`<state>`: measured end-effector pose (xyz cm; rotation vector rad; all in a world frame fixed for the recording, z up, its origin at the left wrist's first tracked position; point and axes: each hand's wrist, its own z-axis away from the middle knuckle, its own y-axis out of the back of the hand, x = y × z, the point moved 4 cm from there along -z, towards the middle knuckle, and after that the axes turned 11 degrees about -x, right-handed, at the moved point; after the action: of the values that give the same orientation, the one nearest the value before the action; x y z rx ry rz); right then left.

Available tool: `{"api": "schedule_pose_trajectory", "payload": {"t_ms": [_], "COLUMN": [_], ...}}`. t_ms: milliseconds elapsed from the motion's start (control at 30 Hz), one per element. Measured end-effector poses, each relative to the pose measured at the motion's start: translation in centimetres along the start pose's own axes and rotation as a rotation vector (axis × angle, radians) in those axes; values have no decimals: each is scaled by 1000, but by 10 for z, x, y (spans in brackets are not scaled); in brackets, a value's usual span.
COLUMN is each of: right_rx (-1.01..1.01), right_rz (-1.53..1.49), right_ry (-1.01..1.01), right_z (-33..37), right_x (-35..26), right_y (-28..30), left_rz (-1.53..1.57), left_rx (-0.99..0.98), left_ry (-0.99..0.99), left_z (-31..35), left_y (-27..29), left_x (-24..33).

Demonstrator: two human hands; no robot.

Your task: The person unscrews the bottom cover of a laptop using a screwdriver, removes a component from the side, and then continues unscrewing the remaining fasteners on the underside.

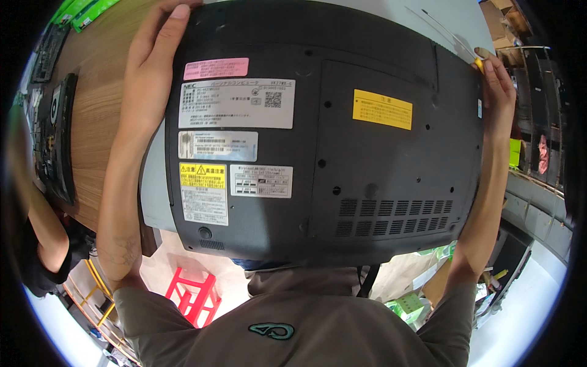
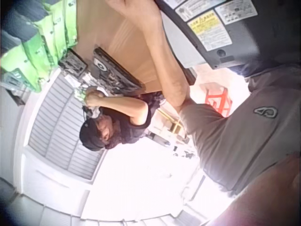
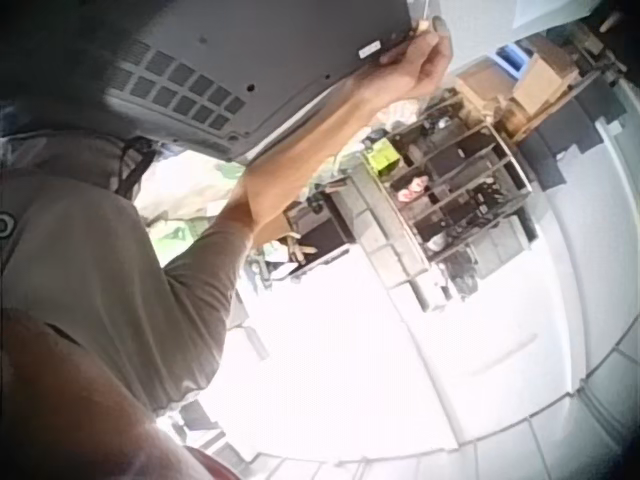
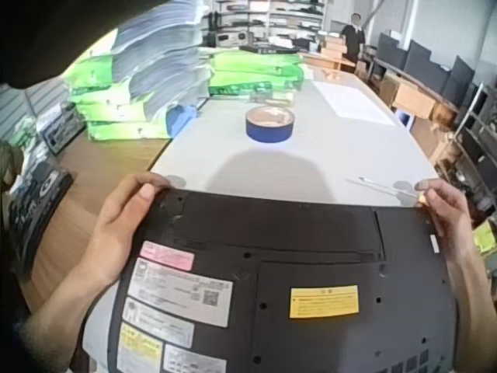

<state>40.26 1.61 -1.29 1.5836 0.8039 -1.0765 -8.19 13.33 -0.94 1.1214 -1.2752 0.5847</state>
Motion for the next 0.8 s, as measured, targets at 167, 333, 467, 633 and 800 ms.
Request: {"api": "schedule_pose_trajectory", "payload": {"t_ms": [167,333,467,633,800], "right_rx": [55,22,27,-13,59], "right_rz": [100,86,71,-31,-77], "right_ry": [61,46,75,52,-11], "right_z": [-2,-2,-1,-4,4], "right_x": [3,3,1,-7,-19], "right_y": [2,1,-1,-4,-13], "left_rz": [-78,-160,-226,-280,-323], "left_rx": [81,69,90,84,116], "left_ry": [-34,-71,-71,-58,-47], "left_z": [0,1,2,0,-3], "left_y": [7,3,2,0,6], "left_x": [-7,-2,3,7,2]}}
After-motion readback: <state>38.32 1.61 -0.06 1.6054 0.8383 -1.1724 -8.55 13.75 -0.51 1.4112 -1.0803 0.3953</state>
